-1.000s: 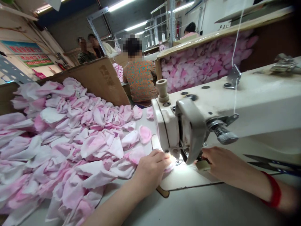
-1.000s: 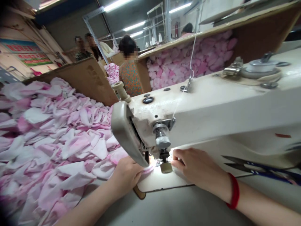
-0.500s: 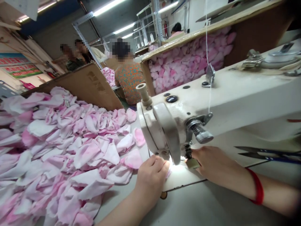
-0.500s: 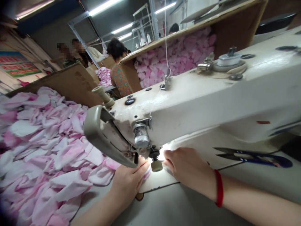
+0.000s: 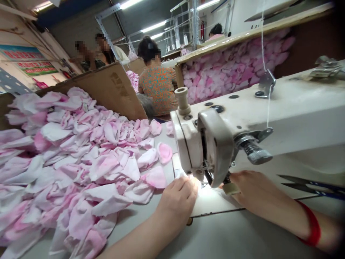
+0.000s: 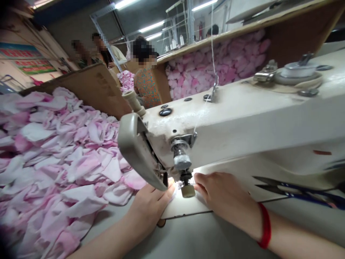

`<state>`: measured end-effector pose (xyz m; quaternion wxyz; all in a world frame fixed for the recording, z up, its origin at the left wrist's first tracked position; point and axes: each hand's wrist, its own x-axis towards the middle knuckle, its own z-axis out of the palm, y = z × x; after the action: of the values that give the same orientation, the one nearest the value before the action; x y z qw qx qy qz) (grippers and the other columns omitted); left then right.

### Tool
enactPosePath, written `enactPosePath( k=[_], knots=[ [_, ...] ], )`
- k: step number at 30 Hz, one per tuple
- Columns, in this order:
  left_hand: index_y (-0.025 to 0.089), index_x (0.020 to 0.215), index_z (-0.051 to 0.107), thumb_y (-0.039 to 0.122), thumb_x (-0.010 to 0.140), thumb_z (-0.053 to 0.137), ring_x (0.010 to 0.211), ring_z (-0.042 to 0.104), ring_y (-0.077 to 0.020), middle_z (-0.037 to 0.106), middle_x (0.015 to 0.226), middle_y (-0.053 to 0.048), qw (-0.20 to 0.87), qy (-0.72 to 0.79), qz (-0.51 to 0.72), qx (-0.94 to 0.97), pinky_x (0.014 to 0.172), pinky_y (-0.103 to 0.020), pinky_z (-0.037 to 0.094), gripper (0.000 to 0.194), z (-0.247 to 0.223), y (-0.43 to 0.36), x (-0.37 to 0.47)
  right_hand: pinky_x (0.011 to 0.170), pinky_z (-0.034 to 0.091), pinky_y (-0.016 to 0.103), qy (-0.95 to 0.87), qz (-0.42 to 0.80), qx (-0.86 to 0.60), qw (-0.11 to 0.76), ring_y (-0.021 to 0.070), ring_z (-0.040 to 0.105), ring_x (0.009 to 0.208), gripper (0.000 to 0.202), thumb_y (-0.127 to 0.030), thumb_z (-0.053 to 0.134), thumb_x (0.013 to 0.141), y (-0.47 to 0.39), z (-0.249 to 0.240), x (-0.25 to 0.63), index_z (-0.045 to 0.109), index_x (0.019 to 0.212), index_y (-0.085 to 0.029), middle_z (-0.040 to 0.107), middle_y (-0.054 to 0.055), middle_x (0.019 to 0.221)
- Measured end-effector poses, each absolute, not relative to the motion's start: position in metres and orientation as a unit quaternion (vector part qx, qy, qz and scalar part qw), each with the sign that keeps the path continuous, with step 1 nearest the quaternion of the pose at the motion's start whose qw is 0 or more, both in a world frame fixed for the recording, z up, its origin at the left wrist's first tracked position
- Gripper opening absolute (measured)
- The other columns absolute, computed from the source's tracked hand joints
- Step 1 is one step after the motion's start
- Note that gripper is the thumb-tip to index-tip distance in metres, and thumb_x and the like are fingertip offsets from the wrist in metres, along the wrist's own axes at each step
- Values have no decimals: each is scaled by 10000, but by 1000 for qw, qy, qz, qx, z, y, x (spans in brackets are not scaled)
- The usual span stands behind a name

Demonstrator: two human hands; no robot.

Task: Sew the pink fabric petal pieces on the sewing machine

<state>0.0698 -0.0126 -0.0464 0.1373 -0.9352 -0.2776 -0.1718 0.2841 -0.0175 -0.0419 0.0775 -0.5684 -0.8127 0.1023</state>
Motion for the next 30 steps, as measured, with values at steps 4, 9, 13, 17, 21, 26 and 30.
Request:
enactPosePath(
  k=[4, 9, 13, 17, 21, 26, 30],
  knots=[
    [68, 1037, 522, 60, 855, 303, 876, 562, -191, 610, 981, -111, 155, -276, -162, -935, 764, -317, 492, 285, -48, -15, 72, 528, 340, 279, -804, 101, -582, 70, 201, 604, 628, 195, -174, 398, 787, -13, -43, 284, 575, 720, -220, 648, 20, 675],
    [49, 997, 521, 34, 828, 293, 879, 569, -216, 613, 916, -138, 209, -313, -157, -913, 730, -329, 502, 285, -54, -16, 79, 492, 301, 274, -810, 75, -576, 79, 194, 590, 576, 171, -185, 427, 772, -5, -43, 285, 548, 654, -209, 625, 24, 600],
    [59, 922, 527, -1, 796, 292, 827, 580, -220, 612, 814, -131, 218, -321, -159, -908, 671, -322, 511, 273, -57, -16, 84, 485, 276, 279, -811, 51, -579, 68, 181, 585, 563, 241, -191, 385, 805, -5, -38, 282, 521, 607, -206, 609, 31, 566],
    [52, 1000, 498, -5, 767, 327, 845, 565, -223, 607, 842, -127, 163, -326, -148, -919, 673, -323, 510, 295, -53, -14, 79, 508, 300, 282, -815, 41, -575, 61, 181, 593, 583, 257, -190, 353, 825, -8, -35, 283, 513, 624, -201, 619, 45, 592],
    [122, 1039, 489, 14, 760, 362, 866, 542, -199, 592, 933, -93, 34, -319, -159, -934, 700, -309, 500, 325, -45, -8, 65, 520, 316, 279, -817, 53, -571, 57, 184, 596, 612, 214, -230, 385, 809, -8, -34, 288, 524, 649, -199, 627, 49, 620],
    [160, 938, 529, 122, 858, 395, 787, 541, -169, 590, 871, -51, 18, -296, -160, -942, 643, -269, 483, 161, -40, -1, 61, 511, 313, 291, -817, 60, -573, 42, 225, 607, 628, 178, -303, 442, 769, -7, -34, 289, 565, 706, -192, 643, 60, 653],
    [109, 950, 520, 109, 874, 357, 801, 547, -173, 596, 870, -77, 83, -269, -155, -947, 710, -296, 486, 180, -41, -3, 70, 503, 305, 282, -833, 57, -547, 56, 203, 606, 600, 130, -139, 463, 695, -10, -32, 285, 568, 643, -194, 635, 45, 613]
  ],
)
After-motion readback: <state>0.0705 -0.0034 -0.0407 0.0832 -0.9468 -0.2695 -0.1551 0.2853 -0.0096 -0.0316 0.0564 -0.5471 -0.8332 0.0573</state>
